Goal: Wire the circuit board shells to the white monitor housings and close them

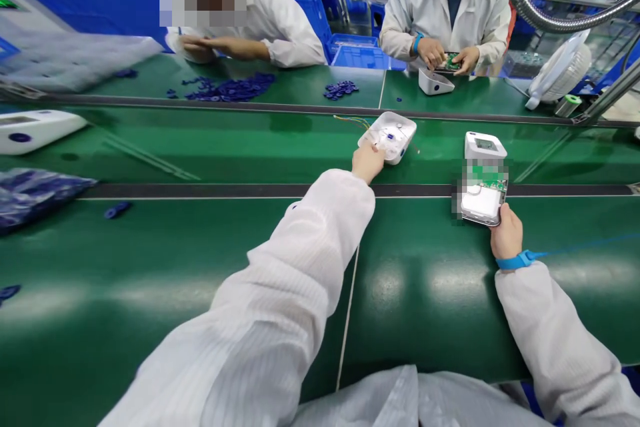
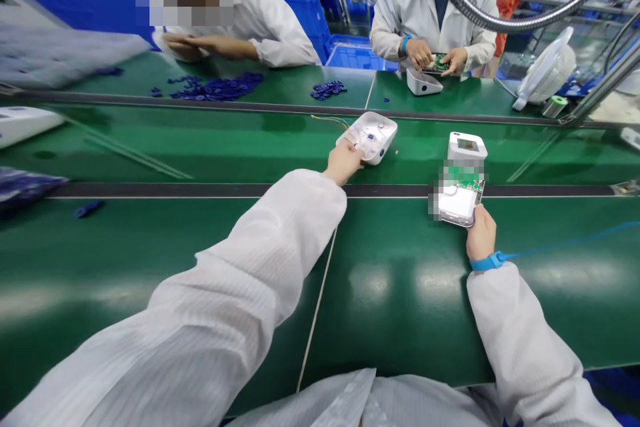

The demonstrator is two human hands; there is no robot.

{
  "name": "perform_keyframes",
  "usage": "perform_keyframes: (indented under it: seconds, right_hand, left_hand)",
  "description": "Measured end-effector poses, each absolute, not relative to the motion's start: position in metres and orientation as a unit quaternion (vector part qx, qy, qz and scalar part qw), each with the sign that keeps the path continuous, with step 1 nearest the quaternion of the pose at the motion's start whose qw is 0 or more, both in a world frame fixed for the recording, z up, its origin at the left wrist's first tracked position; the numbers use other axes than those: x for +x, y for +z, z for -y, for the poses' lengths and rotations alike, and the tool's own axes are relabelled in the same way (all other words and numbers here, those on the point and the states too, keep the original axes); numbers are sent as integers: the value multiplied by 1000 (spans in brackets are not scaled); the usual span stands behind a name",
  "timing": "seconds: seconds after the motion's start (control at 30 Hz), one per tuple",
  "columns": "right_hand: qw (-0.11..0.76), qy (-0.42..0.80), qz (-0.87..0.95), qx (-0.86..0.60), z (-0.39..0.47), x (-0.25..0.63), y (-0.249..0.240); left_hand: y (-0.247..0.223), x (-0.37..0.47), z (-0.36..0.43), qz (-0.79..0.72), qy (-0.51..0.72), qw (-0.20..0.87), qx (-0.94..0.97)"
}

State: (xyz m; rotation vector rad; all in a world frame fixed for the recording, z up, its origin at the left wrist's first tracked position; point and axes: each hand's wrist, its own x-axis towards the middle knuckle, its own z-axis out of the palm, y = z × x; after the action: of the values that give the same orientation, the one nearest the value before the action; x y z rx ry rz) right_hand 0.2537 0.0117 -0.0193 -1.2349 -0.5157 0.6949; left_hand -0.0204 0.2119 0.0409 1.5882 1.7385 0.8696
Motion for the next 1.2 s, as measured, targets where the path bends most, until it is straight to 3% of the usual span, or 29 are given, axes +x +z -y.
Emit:
perform_keyframes:
  seconds: [0.17, 0.33, 0.5, 0.6, 0.7, 0.83, 0.97, 1.1, 1.2]
  right_hand:
    - [763, 321, 181, -531, -14, 253, -15]
    - [777, 329, 159, -513, -17, 256, -14]
    - [767, 366, 164, -501, -16, 260, -13]
    - [763, 394, 163, -487, -11, 263, -7]
    - [759, 404, 175, -479, -1, 255, 10]
    - [726, 388, 282, -493, 20, 219, 52]
    - [483, 370, 531, -589, 33, 184, 93]
    - [194, 128, 689, -686, 29, 165, 107]
    - [32, 109, 749, -653, 24, 151, 99]
  left_hand:
    - [63, -31, -177, -548, 288, 318, 719]
    - [91, -13, -131, -303, 134, 355, 874]
    - [85, 37, -80, -100, -11, 340, 935]
    - [79, 49, -62, -61, 40, 357, 931]
    - [84, 36, -59, -174, 168, 405, 882]
    - [91, 9, -53, -232, 327, 562, 723]
    - [81, -17, -27, -230, 405, 729, 502]
    - [69, -50, -5, -206, 472, 786, 342]
    - [63, -68, 3, -150, 513, 792, 294]
